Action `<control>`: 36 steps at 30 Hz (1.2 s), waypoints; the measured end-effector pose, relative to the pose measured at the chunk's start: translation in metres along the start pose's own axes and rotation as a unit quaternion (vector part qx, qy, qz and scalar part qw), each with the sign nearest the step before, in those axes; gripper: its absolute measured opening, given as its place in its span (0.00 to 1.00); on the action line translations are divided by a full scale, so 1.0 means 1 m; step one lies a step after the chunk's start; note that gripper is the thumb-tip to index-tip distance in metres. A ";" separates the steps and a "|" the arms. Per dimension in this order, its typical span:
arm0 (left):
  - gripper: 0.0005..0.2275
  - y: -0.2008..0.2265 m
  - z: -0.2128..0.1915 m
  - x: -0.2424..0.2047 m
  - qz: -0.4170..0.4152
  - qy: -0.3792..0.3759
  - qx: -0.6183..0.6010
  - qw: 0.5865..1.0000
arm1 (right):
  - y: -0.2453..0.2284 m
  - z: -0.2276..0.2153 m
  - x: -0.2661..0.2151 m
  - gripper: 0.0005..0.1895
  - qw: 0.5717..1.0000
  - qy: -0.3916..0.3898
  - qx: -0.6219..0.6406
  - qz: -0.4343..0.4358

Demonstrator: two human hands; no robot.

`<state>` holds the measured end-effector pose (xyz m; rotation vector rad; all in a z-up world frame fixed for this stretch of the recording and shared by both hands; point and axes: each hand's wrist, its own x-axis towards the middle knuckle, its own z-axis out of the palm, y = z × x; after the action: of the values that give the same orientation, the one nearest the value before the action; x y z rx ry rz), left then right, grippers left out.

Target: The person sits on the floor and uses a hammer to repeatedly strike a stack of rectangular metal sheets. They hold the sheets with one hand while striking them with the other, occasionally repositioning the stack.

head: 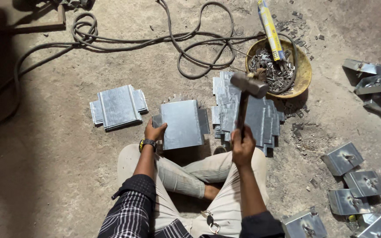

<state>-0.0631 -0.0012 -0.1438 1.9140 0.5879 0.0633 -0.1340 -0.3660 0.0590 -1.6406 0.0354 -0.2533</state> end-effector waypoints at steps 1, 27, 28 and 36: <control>0.36 0.002 0.000 -0.002 -0.007 0.009 0.011 1.000 | -0.009 0.003 0.009 0.14 0.998 0.010 0.003 -0.058; 0.38 -0.005 0.021 -0.006 -0.065 0.094 0.039 0.993 | 0.006 0.038 0.044 0.10 0.984 0.034 0.006 -0.174; 0.40 -0.004 0.021 -0.004 -0.059 0.104 0.060 0.991 | 0.027 0.051 0.043 0.09 0.984 0.052 -0.003 -0.173; 0.24 -0.001 0.009 0.004 -0.099 0.026 -0.010 0.995 | 0.052 0.078 0.040 0.19 0.983 -0.020 -0.168 -0.063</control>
<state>-0.0575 -0.0071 -0.1491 1.8296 0.8067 -0.0096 -0.0734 -0.3011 0.0084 -1.9879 -0.0600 -0.3251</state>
